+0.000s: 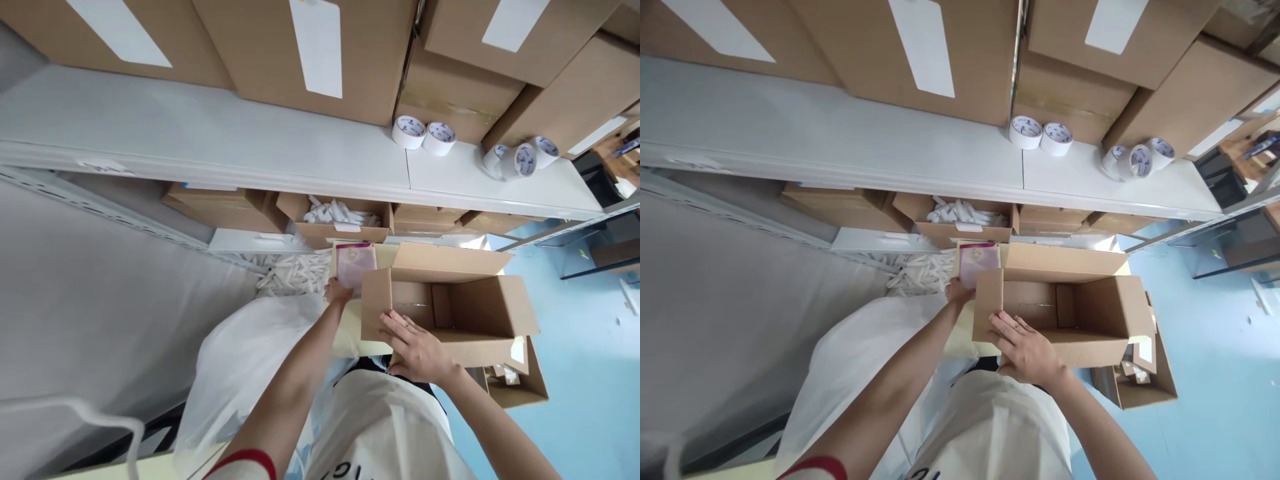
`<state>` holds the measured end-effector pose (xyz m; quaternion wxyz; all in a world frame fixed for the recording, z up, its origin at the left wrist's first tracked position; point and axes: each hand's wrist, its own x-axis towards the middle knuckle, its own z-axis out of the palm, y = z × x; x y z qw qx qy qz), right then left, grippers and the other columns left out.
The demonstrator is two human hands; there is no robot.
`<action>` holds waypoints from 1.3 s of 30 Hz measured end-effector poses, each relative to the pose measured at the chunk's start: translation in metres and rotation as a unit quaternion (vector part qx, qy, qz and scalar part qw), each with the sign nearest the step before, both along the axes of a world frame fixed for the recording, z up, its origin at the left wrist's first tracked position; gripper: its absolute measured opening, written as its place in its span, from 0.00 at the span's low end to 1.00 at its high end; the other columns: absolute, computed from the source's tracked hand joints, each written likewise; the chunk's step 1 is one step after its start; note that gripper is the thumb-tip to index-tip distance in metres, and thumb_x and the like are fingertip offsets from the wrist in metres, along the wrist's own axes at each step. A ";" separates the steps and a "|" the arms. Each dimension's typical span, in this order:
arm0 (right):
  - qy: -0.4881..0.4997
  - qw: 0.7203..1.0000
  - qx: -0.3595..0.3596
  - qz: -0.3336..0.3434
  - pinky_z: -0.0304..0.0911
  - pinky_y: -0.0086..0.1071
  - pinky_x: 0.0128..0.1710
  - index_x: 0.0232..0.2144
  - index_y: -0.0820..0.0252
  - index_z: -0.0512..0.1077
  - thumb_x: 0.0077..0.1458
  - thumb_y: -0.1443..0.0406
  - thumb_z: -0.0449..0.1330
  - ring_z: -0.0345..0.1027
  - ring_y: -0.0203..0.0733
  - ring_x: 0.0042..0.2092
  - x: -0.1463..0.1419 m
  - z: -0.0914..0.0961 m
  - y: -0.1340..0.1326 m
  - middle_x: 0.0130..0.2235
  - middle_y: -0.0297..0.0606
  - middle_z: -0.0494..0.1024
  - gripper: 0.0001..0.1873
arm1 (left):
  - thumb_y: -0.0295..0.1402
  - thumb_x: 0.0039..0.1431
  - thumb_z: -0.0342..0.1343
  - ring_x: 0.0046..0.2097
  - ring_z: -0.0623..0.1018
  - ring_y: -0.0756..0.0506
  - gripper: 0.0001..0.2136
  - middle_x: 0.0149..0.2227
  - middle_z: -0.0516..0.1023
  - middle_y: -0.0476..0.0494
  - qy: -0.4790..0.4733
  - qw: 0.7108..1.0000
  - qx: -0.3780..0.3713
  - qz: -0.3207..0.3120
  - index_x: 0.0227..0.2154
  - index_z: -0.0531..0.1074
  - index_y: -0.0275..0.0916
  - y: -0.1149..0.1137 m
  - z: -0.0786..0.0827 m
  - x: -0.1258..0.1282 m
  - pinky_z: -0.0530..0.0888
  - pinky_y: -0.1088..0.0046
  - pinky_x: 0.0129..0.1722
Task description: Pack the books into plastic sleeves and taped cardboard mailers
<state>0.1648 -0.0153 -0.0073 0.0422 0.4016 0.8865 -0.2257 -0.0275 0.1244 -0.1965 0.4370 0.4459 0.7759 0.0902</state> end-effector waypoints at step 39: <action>0.111 0.975 0.182 -0.055 0.48 0.53 0.66 0.62 0.61 0.62 0.60 0.63 0.56 0.49 0.53 0.68 0.052 -0.003 0.012 0.66 0.51 0.59 0.28 | 0.44 0.37 0.68 0.35 0.81 0.42 0.25 0.36 0.82 0.44 -0.229 0.879 0.353 0.223 0.39 0.73 0.38 -0.131 0.279 -0.025 0.79 0.66 0.34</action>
